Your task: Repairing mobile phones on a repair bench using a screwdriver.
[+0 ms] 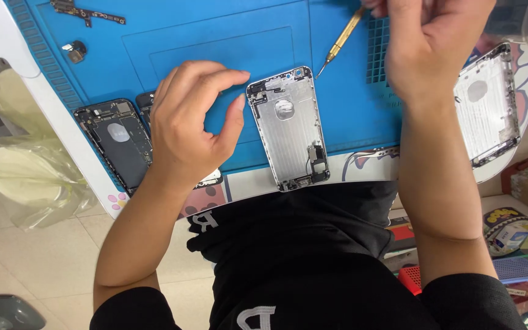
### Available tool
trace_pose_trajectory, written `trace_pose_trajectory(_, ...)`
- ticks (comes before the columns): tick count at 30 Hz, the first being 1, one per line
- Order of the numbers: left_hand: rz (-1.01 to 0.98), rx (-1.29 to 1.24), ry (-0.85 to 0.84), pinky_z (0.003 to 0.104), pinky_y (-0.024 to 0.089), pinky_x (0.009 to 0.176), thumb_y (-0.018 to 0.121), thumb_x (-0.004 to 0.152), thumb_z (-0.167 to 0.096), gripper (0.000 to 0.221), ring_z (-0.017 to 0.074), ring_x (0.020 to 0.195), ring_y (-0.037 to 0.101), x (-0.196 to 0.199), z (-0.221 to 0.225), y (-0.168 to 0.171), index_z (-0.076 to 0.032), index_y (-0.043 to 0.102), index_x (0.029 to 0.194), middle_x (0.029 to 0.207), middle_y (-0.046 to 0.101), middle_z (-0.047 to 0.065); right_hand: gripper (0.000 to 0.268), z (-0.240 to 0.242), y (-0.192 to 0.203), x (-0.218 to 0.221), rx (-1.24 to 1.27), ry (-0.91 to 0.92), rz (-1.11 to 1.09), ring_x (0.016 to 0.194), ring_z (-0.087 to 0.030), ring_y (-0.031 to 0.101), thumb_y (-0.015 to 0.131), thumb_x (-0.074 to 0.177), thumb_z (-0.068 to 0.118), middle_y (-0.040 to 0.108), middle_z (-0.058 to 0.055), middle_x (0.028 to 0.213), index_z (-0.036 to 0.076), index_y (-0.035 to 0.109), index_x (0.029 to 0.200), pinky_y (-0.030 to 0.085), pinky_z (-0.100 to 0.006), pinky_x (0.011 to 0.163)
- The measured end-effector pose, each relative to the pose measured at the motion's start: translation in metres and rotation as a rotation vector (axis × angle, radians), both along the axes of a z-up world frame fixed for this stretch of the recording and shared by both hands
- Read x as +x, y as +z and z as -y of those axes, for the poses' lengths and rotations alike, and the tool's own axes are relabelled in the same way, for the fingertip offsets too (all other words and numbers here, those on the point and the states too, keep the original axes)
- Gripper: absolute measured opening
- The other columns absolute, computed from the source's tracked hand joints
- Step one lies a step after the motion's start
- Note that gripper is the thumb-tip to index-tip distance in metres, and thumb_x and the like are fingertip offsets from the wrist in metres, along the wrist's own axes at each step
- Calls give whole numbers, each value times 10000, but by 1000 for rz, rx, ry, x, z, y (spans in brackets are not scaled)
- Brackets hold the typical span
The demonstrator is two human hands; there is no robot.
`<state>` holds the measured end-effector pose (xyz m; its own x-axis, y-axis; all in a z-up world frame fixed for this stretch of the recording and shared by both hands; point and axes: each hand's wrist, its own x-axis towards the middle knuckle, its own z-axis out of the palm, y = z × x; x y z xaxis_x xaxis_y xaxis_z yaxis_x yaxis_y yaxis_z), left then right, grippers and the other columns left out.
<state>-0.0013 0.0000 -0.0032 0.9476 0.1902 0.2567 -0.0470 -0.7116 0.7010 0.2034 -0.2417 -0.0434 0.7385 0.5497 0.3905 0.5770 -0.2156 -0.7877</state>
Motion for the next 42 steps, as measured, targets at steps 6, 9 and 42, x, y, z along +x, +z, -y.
trace_pose_trajectory(6,142,48,-5,331,432,792,937,937,-271,319,211,923,628,0,-2,3,-115,768,1158,1049,692,11,149,-9,26,-23,189,281,-595,917,-176,758,576,1211,93,704,-138,1005,-49,586,1166,609,-251,780)
trace_pose_trajectory(9,210,59,-16,330,402,756,958,904,-322,353,202,906,619,-2,-4,3,-126,781,1138,1008,702,-11,163,-17,28,-34,183,441,-689,904,-178,757,599,1207,112,715,-163,992,-42,557,1176,611,-243,770)
trace_pose_trajectory(42,309,-75,-32,315,331,689,1002,866,-221,246,139,760,628,0,-8,-5,-151,791,972,868,743,-30,208,-23,13,-42,213,550,-743,937,-189,773,614,1192,169,714,-166,1005,-19,527,1209,625,-230,702)
